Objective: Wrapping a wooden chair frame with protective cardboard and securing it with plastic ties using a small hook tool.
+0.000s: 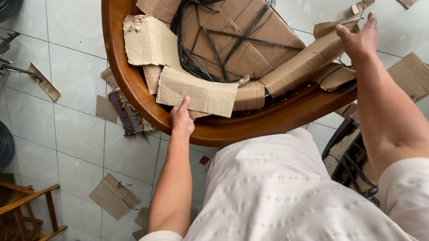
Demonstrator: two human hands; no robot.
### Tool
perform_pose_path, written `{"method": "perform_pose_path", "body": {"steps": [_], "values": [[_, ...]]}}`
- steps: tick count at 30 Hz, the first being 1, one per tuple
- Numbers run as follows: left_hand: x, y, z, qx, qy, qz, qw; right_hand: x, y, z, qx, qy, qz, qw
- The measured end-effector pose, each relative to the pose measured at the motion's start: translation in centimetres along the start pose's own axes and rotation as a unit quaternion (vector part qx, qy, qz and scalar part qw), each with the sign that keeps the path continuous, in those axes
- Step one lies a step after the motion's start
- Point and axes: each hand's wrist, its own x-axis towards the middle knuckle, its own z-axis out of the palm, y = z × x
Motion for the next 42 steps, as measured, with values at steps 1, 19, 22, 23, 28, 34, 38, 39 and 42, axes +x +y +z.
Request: {"method": "perform_pose_path", "body": {"steps": [1, 19, 22, 23, 28, 34, 38, 39, 42], "values": [[0.0, 0.1, -0.1, -0.025, 0.008, 0.005, 1.000, 0.6, 0.6, 0.0, 0.047, -0.029, -0.016, 0.998], [-5.2, 6.1, -6.8, -0.056, -0.043, 0.104, 0.992, -9.6, -5.0, -6.9, 0.016, 0.030, -0.188, 0.982], [-6.0, 5.7, -9.2, -0.038, -0.017, 0.104, 0.994, -14.9, -4.5, -7.8, -0.025, 0.075, -0.219, 0.972], [-6.7, 5.5, -9.7, -0.043, -0.017, 0.103, 0.994, -16.9, -4.5, -7.9, -0.028, 0.076, -0.224, 0.971], [-7.1, 2.2, -12.1, -0.009, -0.017, 0.063, 0.998, -21.7, -1.6, -7.3, 0.048, 0.079, -0.094, 0.991], [-10.2, 1.8, -13.6, -0.037, -0.056, 0.116, 0.991, -23.0, 2.0, -8.0, -0.010, 0.126, -0.134, 0.983], [-3.8, -1.5, -14.1, 0.127, -0.038, 0.129, 0.983, -20.9, 3.3, -4.3, -0.065, 0.132, -0.088, 0.985], [-2.8, -2.1, -13.8, 0.155, -0.044, 0.148, 0.976, -19.5, 4.7, -3.3, -0.113, 0.164, -0.108, 0.974], [-2.8, -2.1, -12.6, 0.187, -0.047, 0.157, 0.969, -17.3, 7.3, -1.3, -0.163, 0.240, -0.178, 0.940]]}}
